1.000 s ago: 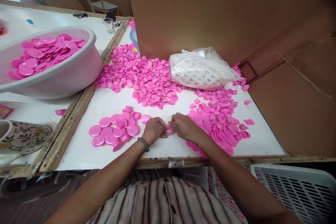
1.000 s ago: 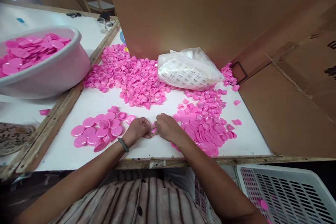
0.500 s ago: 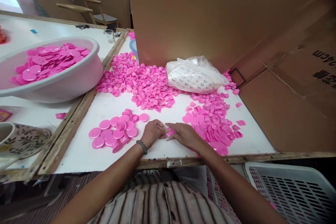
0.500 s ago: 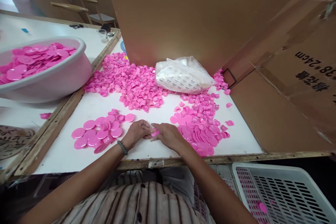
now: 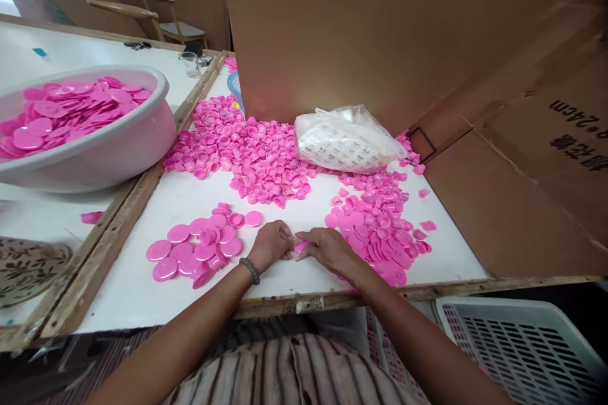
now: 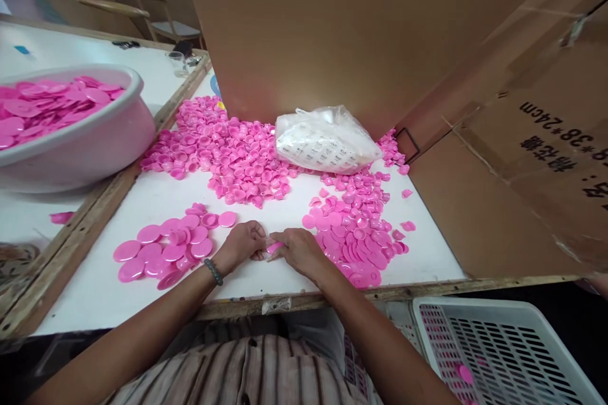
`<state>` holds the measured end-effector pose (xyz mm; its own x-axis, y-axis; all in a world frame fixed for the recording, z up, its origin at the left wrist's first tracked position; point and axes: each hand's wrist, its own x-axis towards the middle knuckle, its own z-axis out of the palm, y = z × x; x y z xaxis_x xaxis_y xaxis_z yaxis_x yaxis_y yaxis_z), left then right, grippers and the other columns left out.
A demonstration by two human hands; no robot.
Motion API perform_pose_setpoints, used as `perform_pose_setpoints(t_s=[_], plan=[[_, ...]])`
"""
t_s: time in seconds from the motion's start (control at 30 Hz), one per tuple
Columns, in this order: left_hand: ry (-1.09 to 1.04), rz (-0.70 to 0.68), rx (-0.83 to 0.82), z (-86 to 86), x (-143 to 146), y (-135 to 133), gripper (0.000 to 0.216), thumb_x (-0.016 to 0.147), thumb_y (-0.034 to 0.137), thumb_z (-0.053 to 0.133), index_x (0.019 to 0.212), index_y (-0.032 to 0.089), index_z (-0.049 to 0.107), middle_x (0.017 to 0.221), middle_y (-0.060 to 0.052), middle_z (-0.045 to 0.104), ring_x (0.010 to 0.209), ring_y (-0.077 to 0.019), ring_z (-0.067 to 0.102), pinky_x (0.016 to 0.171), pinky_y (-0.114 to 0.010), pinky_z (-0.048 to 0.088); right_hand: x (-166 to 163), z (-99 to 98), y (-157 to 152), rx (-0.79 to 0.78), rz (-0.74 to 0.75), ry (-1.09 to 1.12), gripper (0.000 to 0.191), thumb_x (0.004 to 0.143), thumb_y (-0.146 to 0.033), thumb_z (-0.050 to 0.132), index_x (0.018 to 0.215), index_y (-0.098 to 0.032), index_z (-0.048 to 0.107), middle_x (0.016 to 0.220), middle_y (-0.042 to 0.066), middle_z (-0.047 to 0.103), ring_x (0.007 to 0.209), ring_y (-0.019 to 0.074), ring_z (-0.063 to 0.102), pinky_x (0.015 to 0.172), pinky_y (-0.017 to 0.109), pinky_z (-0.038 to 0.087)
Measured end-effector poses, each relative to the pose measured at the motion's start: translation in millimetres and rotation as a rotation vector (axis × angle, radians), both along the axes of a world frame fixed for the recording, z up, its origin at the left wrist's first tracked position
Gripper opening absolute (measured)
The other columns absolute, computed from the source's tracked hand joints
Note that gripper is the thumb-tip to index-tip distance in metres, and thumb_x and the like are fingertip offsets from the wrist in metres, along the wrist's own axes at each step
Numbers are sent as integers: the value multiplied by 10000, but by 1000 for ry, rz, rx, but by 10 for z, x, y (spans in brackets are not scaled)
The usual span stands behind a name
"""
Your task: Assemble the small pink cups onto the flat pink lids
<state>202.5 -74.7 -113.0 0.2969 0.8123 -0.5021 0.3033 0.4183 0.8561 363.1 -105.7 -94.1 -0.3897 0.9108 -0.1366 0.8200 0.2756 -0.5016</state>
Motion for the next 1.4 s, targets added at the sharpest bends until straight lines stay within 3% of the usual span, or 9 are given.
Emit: perform_pose_setpoints(t_s=[0.17,0.27,0.37,0.43,0.63,0.83,1.0,1.2,1.4], plan=[[424,-81,454,154,-142,-152,123,752,266,583,729,180,499,600,21,582,553,-131,541,506,-233,373,79,-1,-87,187,-141,-92,370,877,-344,458,1210,-194,512,853,54,645,791,175,550,657,251,380],[635,-95,731,245,-222,-235,109,807,272,517,844,170,524,761,-38,603,723,-182,555,627,-293,408,188,12,-55,306,-289,-283,297,906,-288,392,1094,-154,578,890,92,633,837,204,523,696,289,363],[710,-141,1026,262,-241,-241,291,795,359,541,1007,160,526,1077,-113,553,1022,-263,477,829,-390,383,175,13,19,280,-230,-346,221,893,-234,414,898,-168,624,860,77,629,813,197,519,681,285,348],[743,-175,1107,229,-249,-207,409,749,429,586,1060,170,523,1195,-124,497,1150,-317,378,905,-456,325,73,8,88,248,-138,-306,219,892,-228,415,840,-182,624,822,59,626,776,178,522,657,271,347],[845,-179,1030,130,-404,-119,179,793,276,542,922,158,583,966,-95,606,1061,-292,441,891,-459,316,-322,39,508,351,-153,-175,199,880,-198,423,832,-179,615,788,50,587,767,165,507,639,261,357],[891,-126,1055,140,-478,-146,142,797,153,501,911,144,584,933,-93,607,996,-271,460,863,-429,355,-410,-51,857,411,155,-203,250,771,20,441,807,-167,602,936,58,515,799,150,479,571,238,343],[708,-143,1061,195,-280,-177,153,805,173,510,944,136,561,978,-90,574,969,-235,461,847,-371,402,-107,-137,826,294,-2,-92,135,826,-174,527,730,-172,622,827,16,517,645,103,492,559,227,382],[487,-191,895,119,125,-60,292,774,242,576,1041,144,508,1003,-80,575,964,-215,496,834,-338,423,465,-61,544,379,-316,139,178,806,-289,558,702,-187,662,839,29,530,705,126,534,606,255,446],[438,-246,879,-37,419,98,463,753,246,597,1168,138,422,1065,-101,564,992,-230,487,837,-352,413,528,-209,270,349,-275,176,237,846,-229,475,727,-173,672,946,55,566,758,137,556,638,261,471]])
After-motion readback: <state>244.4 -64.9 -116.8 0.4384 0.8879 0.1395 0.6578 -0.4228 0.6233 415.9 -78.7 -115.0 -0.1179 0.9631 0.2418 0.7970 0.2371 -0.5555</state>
